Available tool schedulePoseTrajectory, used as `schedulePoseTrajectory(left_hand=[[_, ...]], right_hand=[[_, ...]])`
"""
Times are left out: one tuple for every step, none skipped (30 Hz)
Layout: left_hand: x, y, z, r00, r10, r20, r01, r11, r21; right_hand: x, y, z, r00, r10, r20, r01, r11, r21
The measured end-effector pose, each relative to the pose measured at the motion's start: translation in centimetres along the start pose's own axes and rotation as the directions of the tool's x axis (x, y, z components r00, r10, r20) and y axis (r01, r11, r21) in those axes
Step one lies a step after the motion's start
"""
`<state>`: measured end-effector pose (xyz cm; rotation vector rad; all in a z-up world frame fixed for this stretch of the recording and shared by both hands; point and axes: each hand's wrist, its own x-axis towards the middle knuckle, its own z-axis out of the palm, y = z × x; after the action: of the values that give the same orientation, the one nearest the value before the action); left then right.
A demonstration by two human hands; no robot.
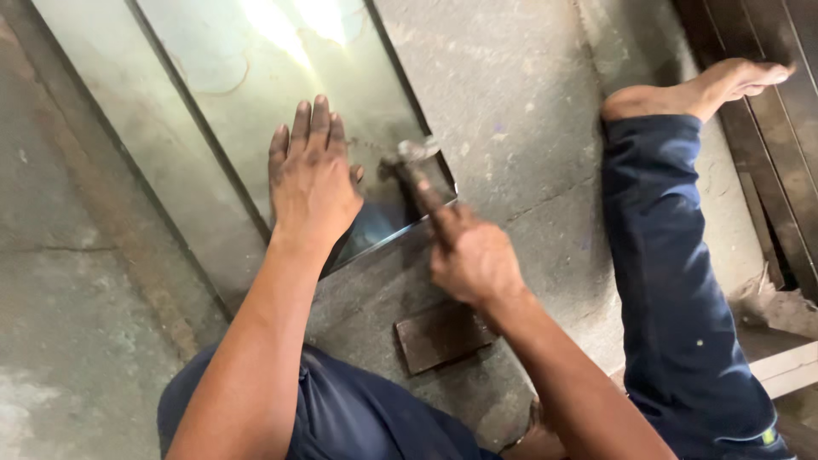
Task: The person sits on the floor and uses a hammer to strike the edges of a rectangular metal sheet, repeatedly adjusting its position and using a small metal block as a guide. The person also handles a long metal bar, placing it on the sheet and striking it with the hammer.
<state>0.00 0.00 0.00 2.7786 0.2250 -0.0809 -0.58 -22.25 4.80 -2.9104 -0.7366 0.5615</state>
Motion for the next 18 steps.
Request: schedulePoseTrajectory(left_hand=[[0.0, 0.0, 0.0, 1.000, 0.006, -0.013, -0.006, 1.000, 0.003], [0.1, 0.0, 0.1, 1.000, 0.012, -0.026, -0.011, 1.000, 0.007], [0.1, 0.0, 0.1, 0.999, 0.012, -0.035, -0.012, 1.000, 0.009], [0.3, -0.1, 0.2, 0.999, 0.018, -0.035, -0.018, 1.000, 0.000], [0.3, -0.1, 0.4, 0.999, 0.019, -0.035, -0.020, 1.000, -0.012], [0.3, -0.1, 0.6, 0.999, 0.021, -0.035, -0.022, 0.999, -0.024], [0.2, -0.2, 0.7, 0.999, 0.018, -0.029, -0.018, 1.000, -0.020], [0.0, -0.3, 0.8, 1.000, 0.014, -0.024, -0.015, 1.000, -0.017], [0.2, -0.3, 0.8, 1.000, 0.020, -0.018, -0.020, 1.000, -0.014], [0.5, -0.4, 0.7, 0.998, 0.049, -0.042, -0.050, 0.999, -0.010], [0.3, -0.7, 0.8, 0.996, 0.068, -0.059, -0.068, 0.998, -0.007], [0.1, -0.7, 0.9, 0.993, 0.086, -0.076, -0.087, 0.996, -0.004], [0.0, -0.6, 1.0, 0.994, 0.088, -0.070, -0.089, 0.996, -0.002], [0.2, -0.6, 1.1, 0.994, 0.090, -0.065, -0.091, 0.996, 0.001], [0.2, -0.7, 1.1, 0.995, 0.088, -0.054, -0.088, 0.996, 0.001], [0.2, -0.8, 1.2, 0.994, 0.090, -0.055, -0.090, 0.996, -0.006], [0.1, -0.9, 1.4, 0.995, 0.086, -0.052, -0.087, 0.996, -0.016], [0.1, -1.1, 1.6, 0.995, 0.083, -0.048, -0.084, 0.996, -0.027]], right_hand=[[-0.4, -0.2, -0.3, 0.998, -0.056, -0.032, 0.057, 0.998, 0.018], [-0.5, -0.3, -0.6, 0.992, -0.112, -0.065, 0.114, 0.993, 0.033], [-0.5, -0.4, -1.0, 0.981, -0.169, -0.094, 0.174, 0.984, 0.046], [-0.1, -0.2, -1.3, 0.997, -0.069, -0.014, 0.070, 0.996, 0.059], [0.6, 0.3, -1.7, 0.997, 0.028, 0.071, -0.032, 0.998, 0.062], [1.0, 0.5, -1.9, 0.980, 0.124, 0.155, -0.134, 0.989, 0.056], [0.7, 0.4, -1.8, 0.996, 0.023, 0.082, -0.029, 0.997, 0.072], [0.3, 0.1, -1.5, 0.997, -0.078, 0.007, 0.077, 0.994, 0.080], [0.1, 0.1, -1.3, 0.983, -0.168, -0.073, 0.174, 0.982, 0.078], [0.6, 0.6, -1.5, 0.991, -0.114, -0.071, 0.121, 0.987, 0.102], [1.3, 1.1, -1.5, 0.996, -0.067, -0.057, 0.074, 0.989, 0.128], [1.7, 1.4, -1.5, 0.999, -0.021, -0.042, 0.027, 0.988, 0.152], [1.5, 1.3, -1.3, 0.995, -0.071, -0.074, 0.080, 0.989, 0.127], [1.4, 1.0, -1.2, 0.987, -0.121, -0.105, 0.132, 0.986, 0.101], [1.2, 0.7, -1.1, 0.976, -0.174, -0.129, 0.184, 0.980, 0.075], [1.3, 0.9, -1.2, 0.970, -0.169, -0.174, 0.185, 0.979, 0.083], [1.5, 1.4, -1.5, 0.964, -0.164, -0.212, 0.186, 0.978, 0.092], [1.9, 1.5, -1.7, 0.956, -0.157, -0.249, 0.187, 0.977, 0.101]])
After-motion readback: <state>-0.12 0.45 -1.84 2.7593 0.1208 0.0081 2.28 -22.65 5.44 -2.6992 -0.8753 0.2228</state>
